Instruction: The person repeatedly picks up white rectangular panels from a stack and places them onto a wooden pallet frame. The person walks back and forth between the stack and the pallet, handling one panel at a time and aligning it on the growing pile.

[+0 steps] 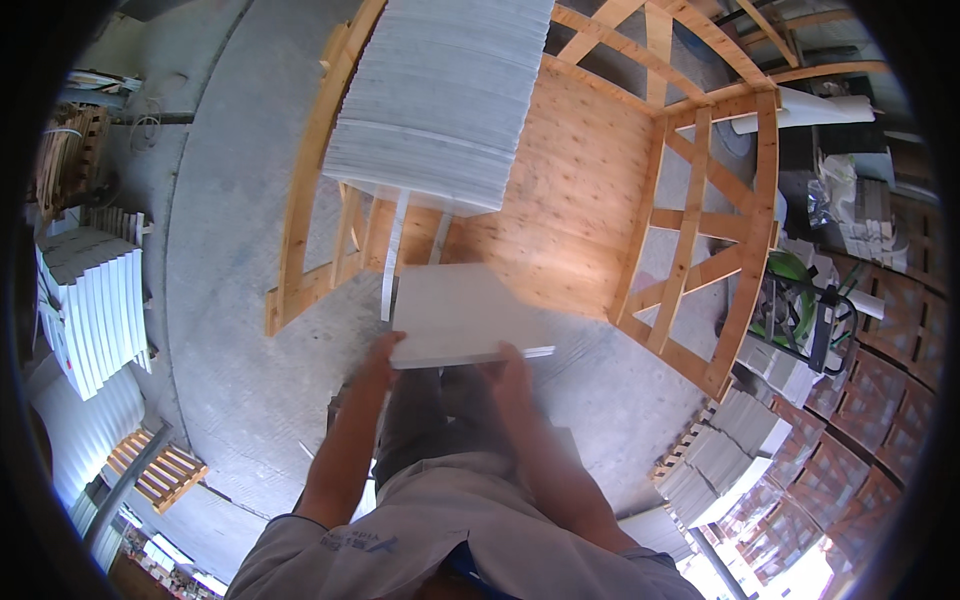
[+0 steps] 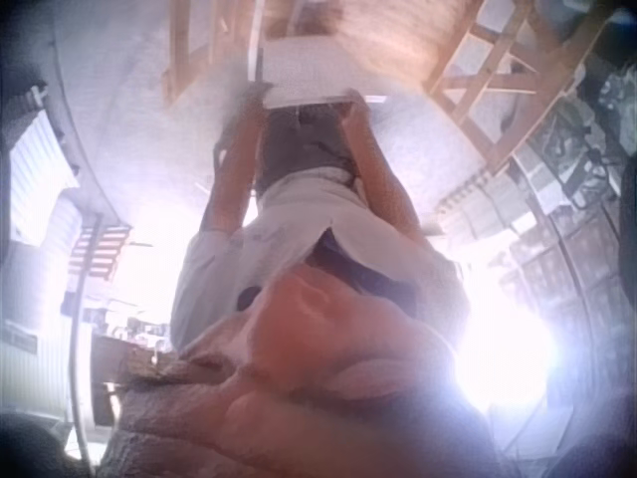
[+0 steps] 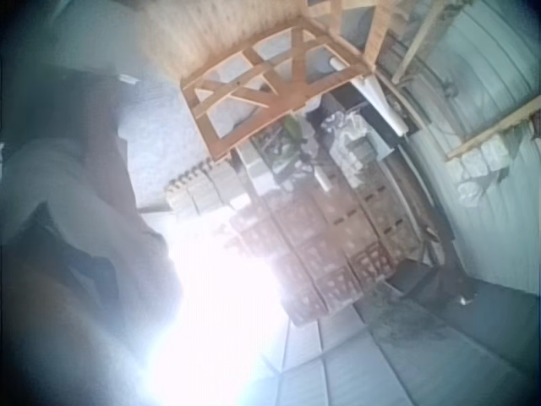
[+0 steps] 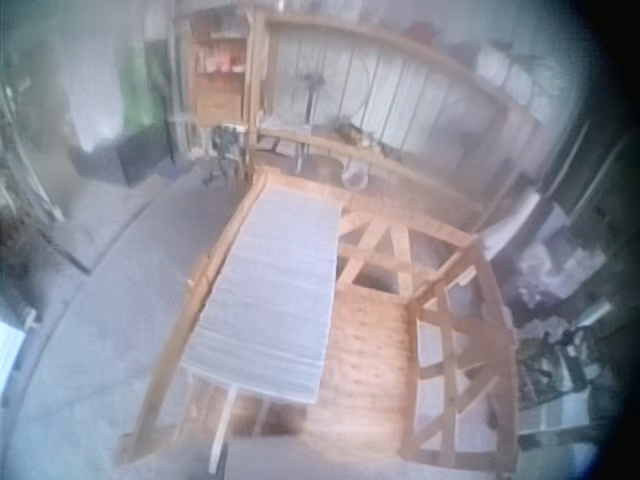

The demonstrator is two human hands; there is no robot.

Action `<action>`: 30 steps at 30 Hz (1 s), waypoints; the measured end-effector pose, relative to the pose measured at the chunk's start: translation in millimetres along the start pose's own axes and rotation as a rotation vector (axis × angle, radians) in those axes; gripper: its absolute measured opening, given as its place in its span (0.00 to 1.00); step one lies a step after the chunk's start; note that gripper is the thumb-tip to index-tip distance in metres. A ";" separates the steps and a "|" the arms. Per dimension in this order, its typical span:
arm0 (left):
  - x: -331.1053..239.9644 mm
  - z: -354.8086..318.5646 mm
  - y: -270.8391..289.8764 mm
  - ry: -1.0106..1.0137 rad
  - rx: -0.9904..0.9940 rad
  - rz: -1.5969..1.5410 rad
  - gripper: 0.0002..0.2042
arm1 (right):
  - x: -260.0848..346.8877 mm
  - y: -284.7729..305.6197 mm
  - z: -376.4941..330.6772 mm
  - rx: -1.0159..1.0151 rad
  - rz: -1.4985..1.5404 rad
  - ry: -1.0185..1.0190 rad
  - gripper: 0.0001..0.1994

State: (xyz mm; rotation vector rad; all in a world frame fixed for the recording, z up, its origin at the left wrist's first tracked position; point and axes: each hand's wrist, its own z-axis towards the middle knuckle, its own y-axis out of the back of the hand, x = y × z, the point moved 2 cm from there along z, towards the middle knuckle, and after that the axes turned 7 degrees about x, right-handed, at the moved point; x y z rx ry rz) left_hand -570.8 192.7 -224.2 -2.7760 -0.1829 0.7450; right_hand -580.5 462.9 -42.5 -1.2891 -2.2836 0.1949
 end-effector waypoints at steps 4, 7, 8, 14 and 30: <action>-36.7 7.2 50.6 0.288 -0.058 -0.259 0.17 | 32.5 -1.4 11.5 -0.026 -0.082 -0.152 0.20; -80.1 -11.3 23.5 0.410 -0.094 -0.304 0.16 | 35.0 14.3 30.1 -0.028 -0.100 -0.196 0.20; -92.7 -19.1 7.1 0.386 -0.092 -0.308 0.16 | 35.8 20.1 38.4 -0.058 -0.102 -0.189 0.20; -117.9 -82.9 -59.1 0.186 -0.165 -0.408 0.18 | 36.9 46.7 58.0 -0.011 -0.061 -0.227 0.20; -84.2 -71.8 -105.9 0.207 -0.360 -0.815 0.20 | 19.4 43.5 50.2 -0.112 0.064 -0.265 0.23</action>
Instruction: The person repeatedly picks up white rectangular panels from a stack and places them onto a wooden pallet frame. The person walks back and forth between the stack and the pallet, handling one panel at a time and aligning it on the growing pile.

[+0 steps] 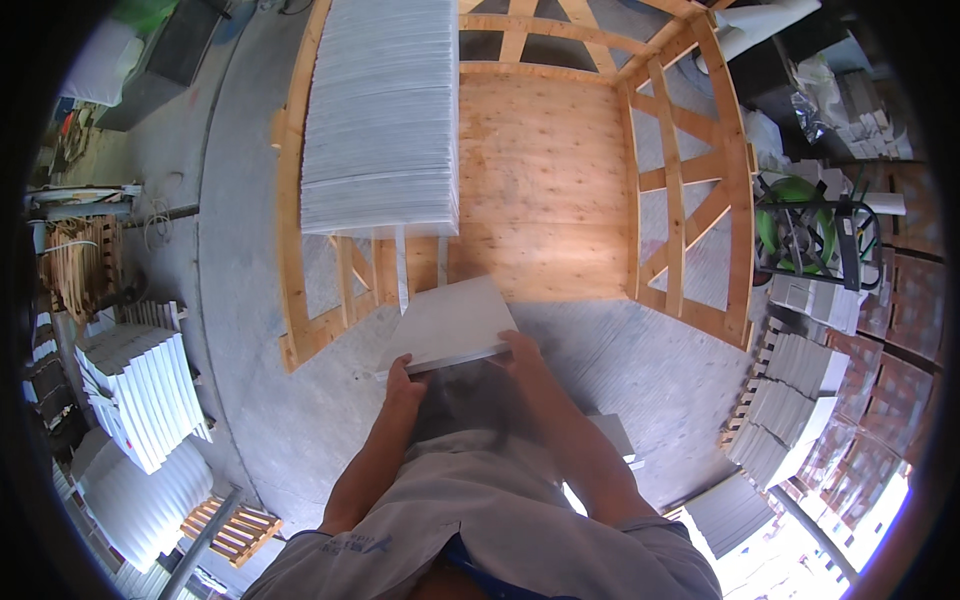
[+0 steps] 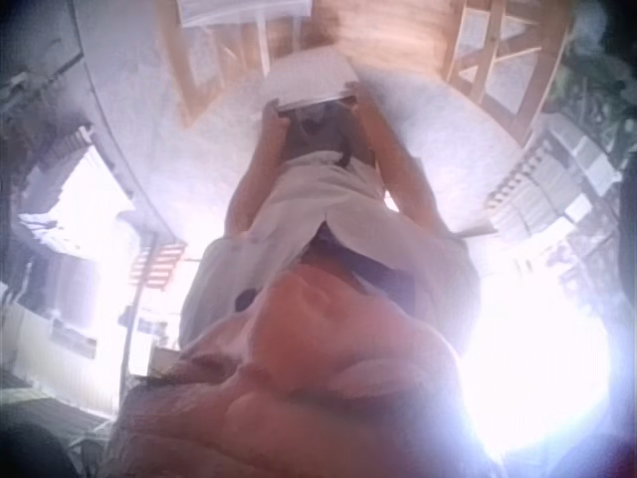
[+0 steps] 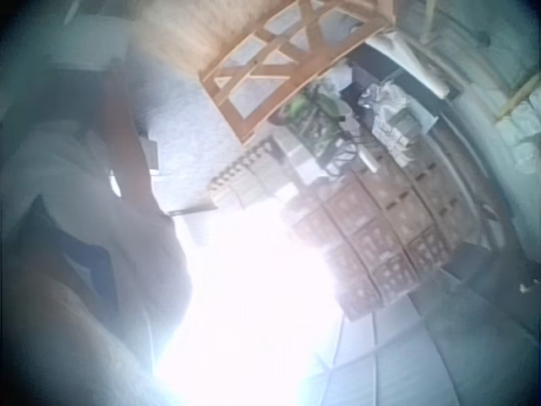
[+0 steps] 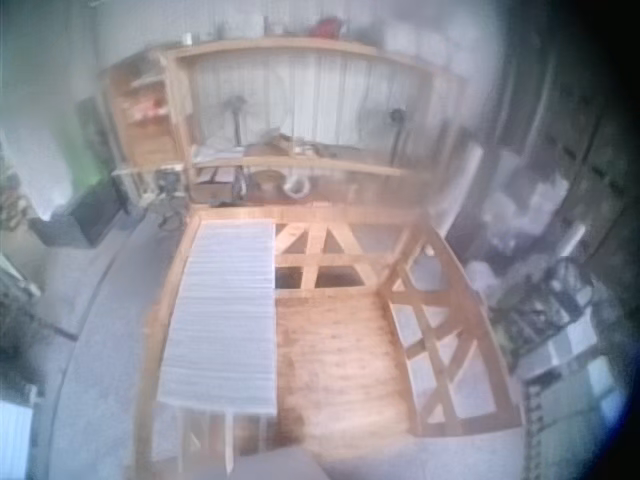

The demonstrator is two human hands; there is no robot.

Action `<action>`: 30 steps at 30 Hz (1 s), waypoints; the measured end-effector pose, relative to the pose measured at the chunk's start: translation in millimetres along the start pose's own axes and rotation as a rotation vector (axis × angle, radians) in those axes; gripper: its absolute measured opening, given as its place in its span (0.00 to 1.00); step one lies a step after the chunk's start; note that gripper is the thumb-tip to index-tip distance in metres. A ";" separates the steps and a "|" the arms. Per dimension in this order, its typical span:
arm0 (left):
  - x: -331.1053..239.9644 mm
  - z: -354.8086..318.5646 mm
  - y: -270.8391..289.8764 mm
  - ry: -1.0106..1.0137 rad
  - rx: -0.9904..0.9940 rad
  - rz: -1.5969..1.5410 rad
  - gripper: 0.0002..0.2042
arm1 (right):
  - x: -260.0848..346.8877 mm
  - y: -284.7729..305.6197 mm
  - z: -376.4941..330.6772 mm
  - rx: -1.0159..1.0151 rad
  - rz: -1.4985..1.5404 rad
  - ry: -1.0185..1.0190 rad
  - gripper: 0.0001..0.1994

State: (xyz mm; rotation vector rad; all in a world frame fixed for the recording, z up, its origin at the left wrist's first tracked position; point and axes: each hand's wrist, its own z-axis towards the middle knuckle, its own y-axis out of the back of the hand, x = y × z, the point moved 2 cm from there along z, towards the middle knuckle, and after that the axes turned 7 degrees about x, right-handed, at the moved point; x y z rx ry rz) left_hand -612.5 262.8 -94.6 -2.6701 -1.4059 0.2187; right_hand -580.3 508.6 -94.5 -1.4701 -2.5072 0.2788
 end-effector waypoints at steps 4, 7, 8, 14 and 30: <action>-36.6 -9.1 -10.5 0.030 0.060 0.014 0.21 | -14.9 -21.9 -6.1 0.030 0.009 0.016 0.23; -61.3 -16.1 -13.5 0.010 0.018 0.101 0.22 | -26.9 -41.8 -21.0 0.017 0.052 0.044 0.22; -67.4 -17.3 -16.5 0.001 0.026 0.118 0.20 | -28.3 -49.3 -23.8 0.026 0.061 0.054 0.22; -105.6 -20.1 -47.6 -0.079 0.039 0.190 0.17 | -36.4 -90.2 -21.4 0.108 0.101 0.127 0.22; -163.9 37.4 -86.2 -0.226 0.360 0.428 0.21 | -17.8 -160.7 15.7 0.191 0.078 0.202 0.21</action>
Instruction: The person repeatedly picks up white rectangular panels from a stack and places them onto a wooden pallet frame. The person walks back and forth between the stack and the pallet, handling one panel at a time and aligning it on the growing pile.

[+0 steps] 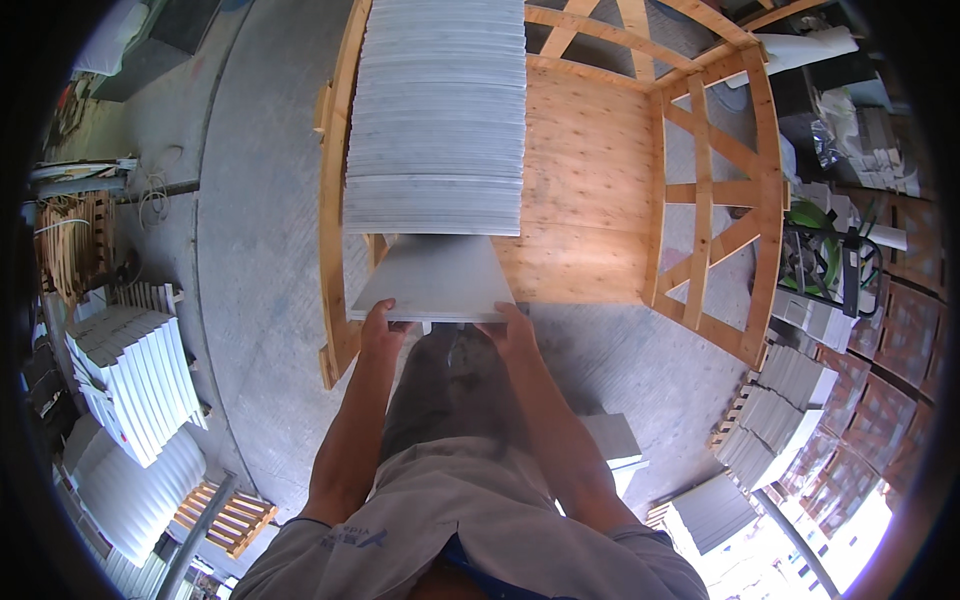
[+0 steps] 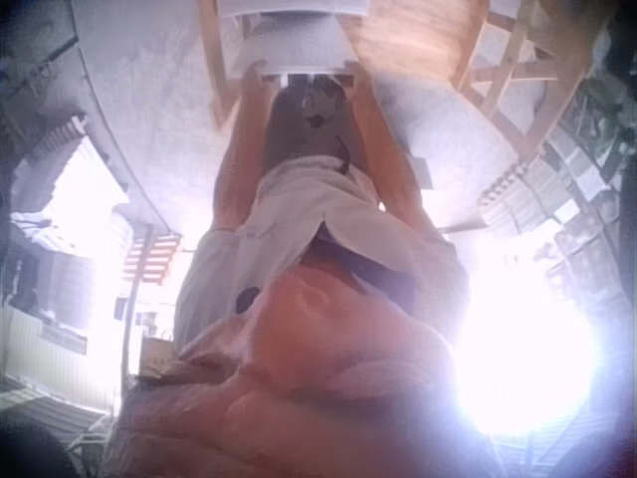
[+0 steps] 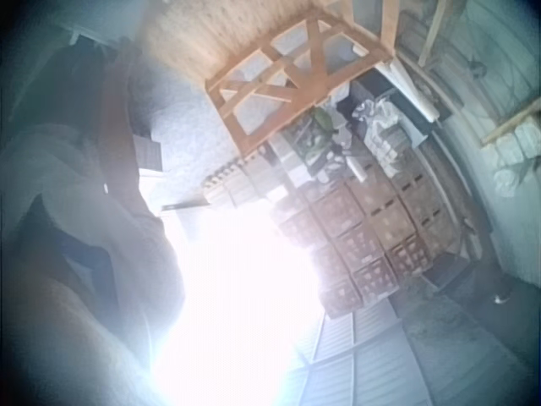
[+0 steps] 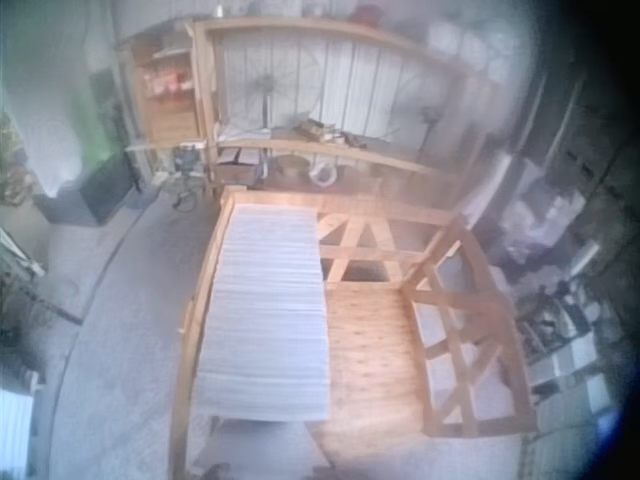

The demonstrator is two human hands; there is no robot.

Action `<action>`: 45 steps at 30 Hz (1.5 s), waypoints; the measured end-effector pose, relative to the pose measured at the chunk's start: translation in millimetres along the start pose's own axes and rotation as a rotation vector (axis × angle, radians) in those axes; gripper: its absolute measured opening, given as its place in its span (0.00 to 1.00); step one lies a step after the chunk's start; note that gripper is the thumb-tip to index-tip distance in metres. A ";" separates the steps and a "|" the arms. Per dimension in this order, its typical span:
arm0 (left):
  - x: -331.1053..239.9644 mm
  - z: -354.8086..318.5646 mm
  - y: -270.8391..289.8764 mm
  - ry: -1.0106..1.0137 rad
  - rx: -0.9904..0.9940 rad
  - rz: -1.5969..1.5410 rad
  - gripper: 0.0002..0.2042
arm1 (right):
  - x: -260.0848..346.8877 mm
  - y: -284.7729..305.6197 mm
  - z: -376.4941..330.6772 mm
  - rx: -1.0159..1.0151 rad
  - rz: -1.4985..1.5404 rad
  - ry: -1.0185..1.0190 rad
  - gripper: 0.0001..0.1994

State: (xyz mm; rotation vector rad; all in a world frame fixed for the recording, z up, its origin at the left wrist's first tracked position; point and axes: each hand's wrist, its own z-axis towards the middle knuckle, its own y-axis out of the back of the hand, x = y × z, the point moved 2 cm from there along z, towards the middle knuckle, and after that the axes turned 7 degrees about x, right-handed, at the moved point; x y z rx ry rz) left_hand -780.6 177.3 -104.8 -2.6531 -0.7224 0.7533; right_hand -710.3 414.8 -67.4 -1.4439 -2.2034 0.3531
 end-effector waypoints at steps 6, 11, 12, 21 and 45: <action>0.7 4.6 7.4 -0.004 -0.142 -0.186 0.23 | -8.6 3.4 11.6 0.016 0.011 0.001 0.20; -4.6 -0.4 2.2 0.057 -0.100 -0.295 0.24 | -10.4 4.6 9.2 0.001 -0.008 -0.015 0.20; -3.5 0.5 4.4 0.057 -0.106 -0.299 0.24 | -10.1 3.2 8.6 0.007 -0.006 -0.014 0.20; -18.2 54.1 -14.2 -0.320 0.234 -0.039 0.29 | 24.1 -24.9 15.3 0.278 0.154 0.001 0.17; -35.7 30.5 -225.5 -1.331 -0.165 1.766 0.22 | -13.3 289.8 -74.4 -0.354 0.037 -0.080 0.12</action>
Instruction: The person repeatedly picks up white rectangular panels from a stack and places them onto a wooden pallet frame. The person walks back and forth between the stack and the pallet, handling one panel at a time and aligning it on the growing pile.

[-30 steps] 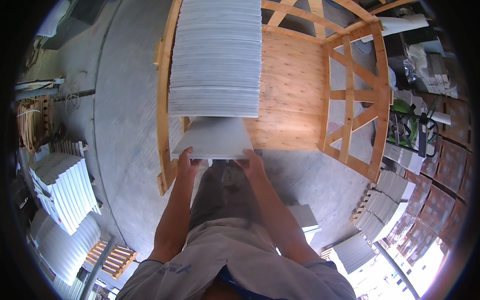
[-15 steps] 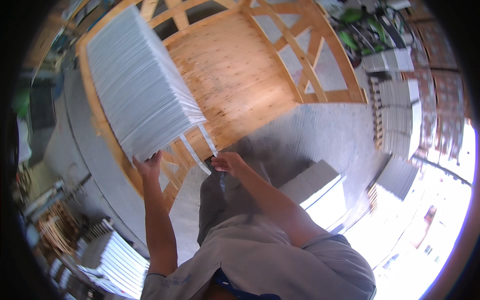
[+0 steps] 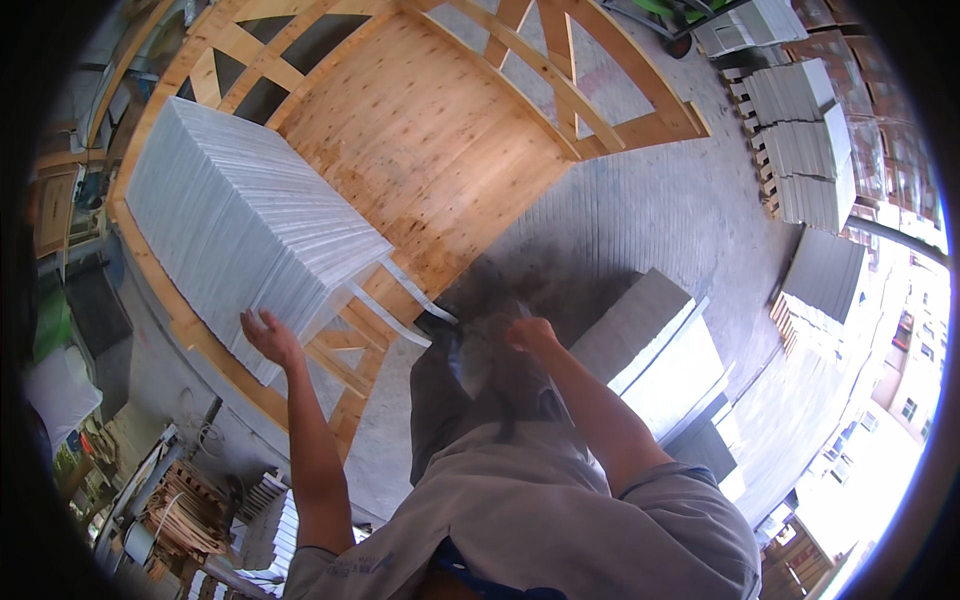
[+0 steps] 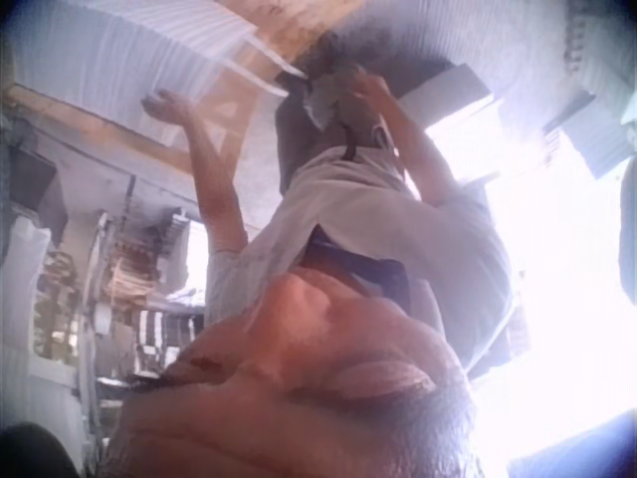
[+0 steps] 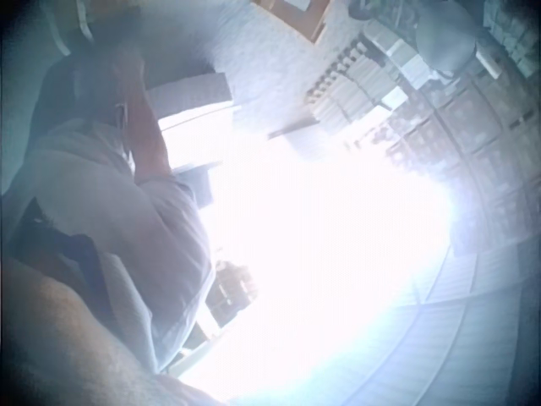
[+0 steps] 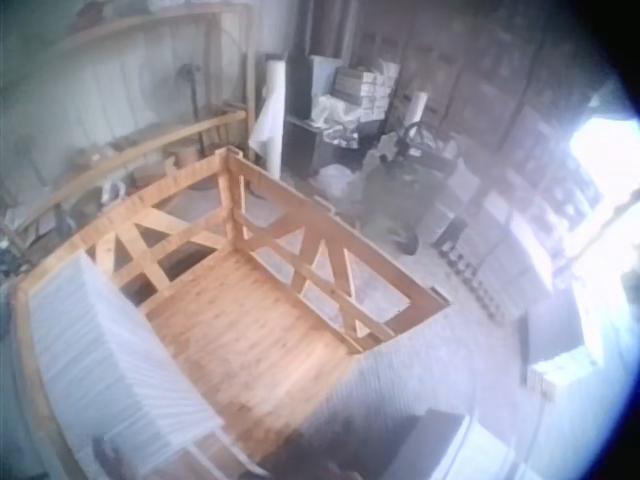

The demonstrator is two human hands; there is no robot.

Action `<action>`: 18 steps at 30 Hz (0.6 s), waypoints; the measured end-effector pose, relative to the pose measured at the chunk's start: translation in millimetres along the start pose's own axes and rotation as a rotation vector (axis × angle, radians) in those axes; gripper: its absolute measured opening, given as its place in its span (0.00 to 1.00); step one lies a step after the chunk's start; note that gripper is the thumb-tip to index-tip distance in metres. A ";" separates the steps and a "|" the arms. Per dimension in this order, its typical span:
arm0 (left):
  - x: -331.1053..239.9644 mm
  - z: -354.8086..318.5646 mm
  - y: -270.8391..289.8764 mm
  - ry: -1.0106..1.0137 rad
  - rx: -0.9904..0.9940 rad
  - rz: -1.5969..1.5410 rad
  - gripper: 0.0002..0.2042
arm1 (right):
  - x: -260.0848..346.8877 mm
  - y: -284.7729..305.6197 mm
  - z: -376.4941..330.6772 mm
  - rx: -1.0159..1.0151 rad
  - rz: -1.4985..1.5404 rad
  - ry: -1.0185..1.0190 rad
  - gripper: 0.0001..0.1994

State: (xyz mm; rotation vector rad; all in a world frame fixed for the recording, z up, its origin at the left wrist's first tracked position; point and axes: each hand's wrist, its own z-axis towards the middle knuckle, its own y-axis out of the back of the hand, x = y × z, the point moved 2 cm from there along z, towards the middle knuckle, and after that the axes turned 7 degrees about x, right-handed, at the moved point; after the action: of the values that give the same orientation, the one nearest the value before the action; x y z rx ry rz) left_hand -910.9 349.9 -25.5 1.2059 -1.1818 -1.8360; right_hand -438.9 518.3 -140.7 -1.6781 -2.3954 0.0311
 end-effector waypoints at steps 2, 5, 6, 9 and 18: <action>-3.4 7.9 -20.0 -0.063 -0.035 0.150 0.22 | 1.7 8.5 2.0 -0.002 -0.055 -0.015 0.12; -4.9 3.7 -32.5 -0.067 -0.111 0.352 0.25 | 6.1 13.6 2.2 -0.005 -0.099 -0.022 0.11; -4.7 3.5 -32.9 -0.073 -0.111 0.353 0.25 | 7.6 14.0 1.2 -0.006 -0.109 -0.025 0.11; -8.0 4.0 -30.7 -0.086 -0.134 0.352 0.24 | 16.7 11.5 -0.1 -0.003 -0.153 -0.025 0.11; -13.3 7.6 -23.7 -0.058 -0.154 0.302 0.21 | 66.2 -19.8 2.1 0.118 -0.268 0.115 0.10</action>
State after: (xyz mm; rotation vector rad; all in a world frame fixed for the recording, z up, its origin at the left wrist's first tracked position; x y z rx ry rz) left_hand -913.6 373.2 -41.2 0.8437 -1.1596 -1.7071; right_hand -479.2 573.3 -129.2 -1.2624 -2.4573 0.0320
